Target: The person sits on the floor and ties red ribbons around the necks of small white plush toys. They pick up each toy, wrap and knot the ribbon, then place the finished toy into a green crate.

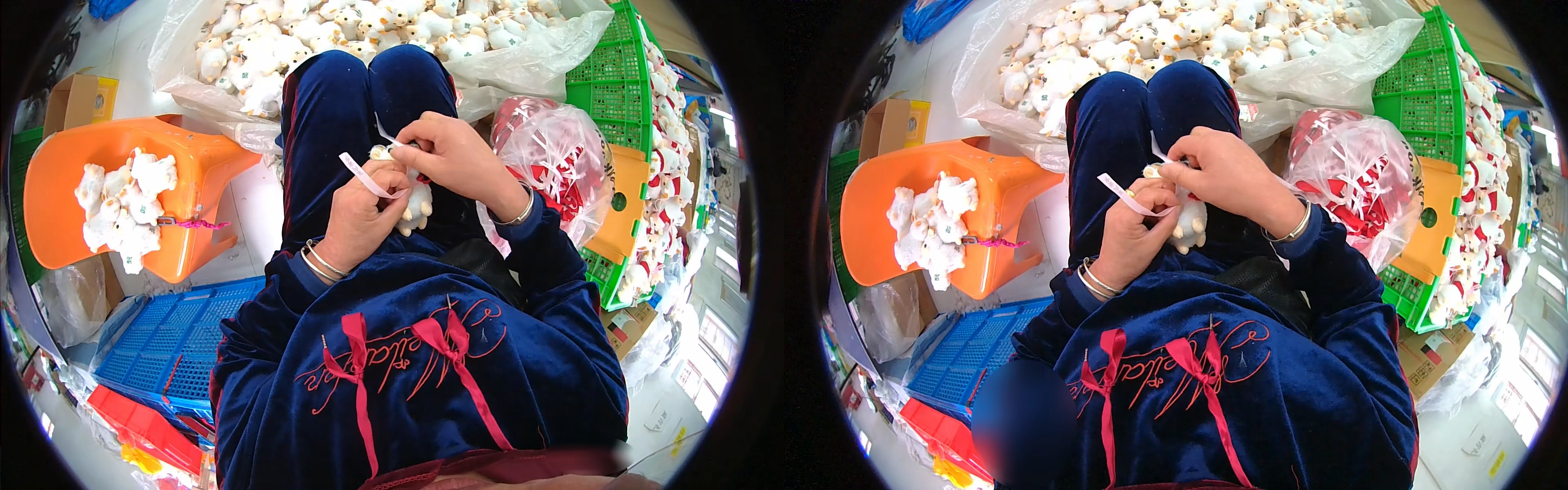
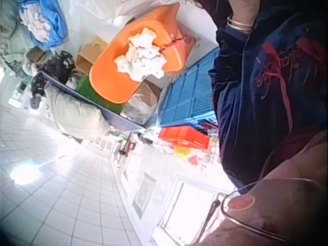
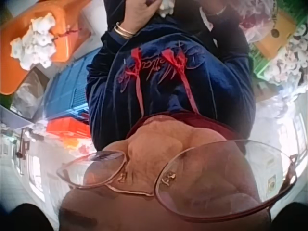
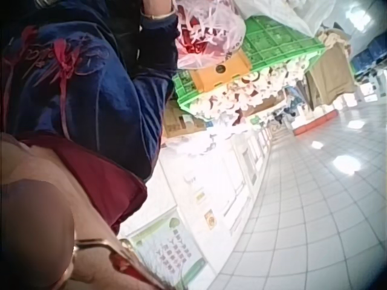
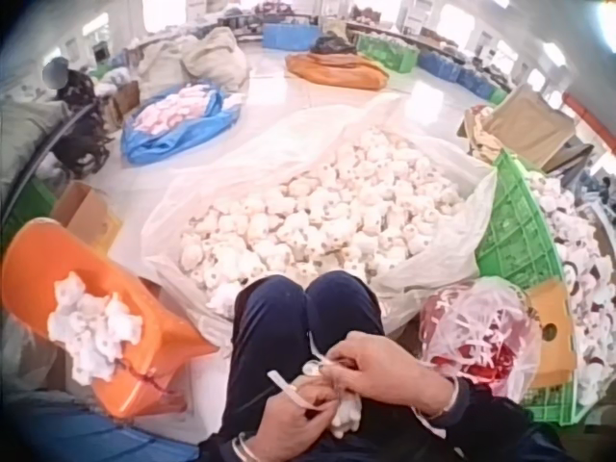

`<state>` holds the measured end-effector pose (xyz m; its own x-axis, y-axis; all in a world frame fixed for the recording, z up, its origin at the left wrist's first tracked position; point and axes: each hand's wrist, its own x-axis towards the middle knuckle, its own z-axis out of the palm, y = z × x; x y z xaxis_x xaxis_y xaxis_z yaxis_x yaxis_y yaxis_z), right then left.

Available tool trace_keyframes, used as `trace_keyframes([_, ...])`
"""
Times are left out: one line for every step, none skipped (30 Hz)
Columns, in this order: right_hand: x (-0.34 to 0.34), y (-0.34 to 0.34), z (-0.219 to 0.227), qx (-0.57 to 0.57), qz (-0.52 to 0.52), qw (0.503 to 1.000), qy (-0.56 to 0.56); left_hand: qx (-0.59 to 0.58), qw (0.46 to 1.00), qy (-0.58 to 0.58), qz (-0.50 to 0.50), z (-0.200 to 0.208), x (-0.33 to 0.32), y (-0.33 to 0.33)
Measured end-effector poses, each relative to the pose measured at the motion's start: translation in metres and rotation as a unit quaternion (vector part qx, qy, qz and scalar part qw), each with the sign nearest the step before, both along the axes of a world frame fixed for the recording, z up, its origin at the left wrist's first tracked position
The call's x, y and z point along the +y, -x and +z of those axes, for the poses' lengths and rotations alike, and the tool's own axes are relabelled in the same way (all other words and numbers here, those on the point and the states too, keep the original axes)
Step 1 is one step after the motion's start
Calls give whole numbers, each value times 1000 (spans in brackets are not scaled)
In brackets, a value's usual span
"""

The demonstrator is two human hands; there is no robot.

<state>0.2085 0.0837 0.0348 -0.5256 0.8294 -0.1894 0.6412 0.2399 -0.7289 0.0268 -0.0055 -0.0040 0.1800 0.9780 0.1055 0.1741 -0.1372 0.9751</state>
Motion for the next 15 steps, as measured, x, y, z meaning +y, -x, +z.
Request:
trace_keyframes([0,1,-2,-8,33,999,-26,0,1000,-6,5,0,0,0])
trace_keyframes([0,3,-3,26,9,1000,16,0,1000,-13,11,-1,0,-1])
trace_keyframes([0,5,-4,59,-16,996,58,0,1000,-18,17,-2,0,-1])
trace_keyframes([0,7,-5,93,-40,990,100,-3,1000,-5,16,-3,0,-1])
trace_keyframes([0,6,-6,120,-56,984,120,-6,1000,9,15,-3,1,-1])
trace_keyframes([0,5,-8,147,-72,977,139,-9,1000,22,14,-4,0,-1])
trace_keyframes([1,4,-9,173,-88,968,159,-16,999,31,23,-5,0,-1])
trace_keyframes([2,3,-7,187,-98,961,181,-24,998,39,31,-7,-2,-2])
trace_keyframes([3,2,-4,200,-108,952,204,-32,998,48,38,-8,-2,-3])
trace_keyframes([4,0,-3,213,-119,943,226,-26,998,49,41,-8,-2,-4])
trace_keyframes([4,-2,-4,173,-128,953,213,-20,998,50,43,-9,-1,-4])
trace_keyframes([4,-4,-2,206,-132,938,246,-13,998,51,46,-10,-1,-4])
trace_keyframes([4,-5,1,238,-135,921,278,-16,997,50,53,-12,-1,-5])
trace_keyframes([3,-7,4,270,-138,901,309,-20,997,48,60,-14,0,-6])
trace_keyframes([2,-9,5,269,-141,900,314,-22,996,47,66,-15,0,-6])
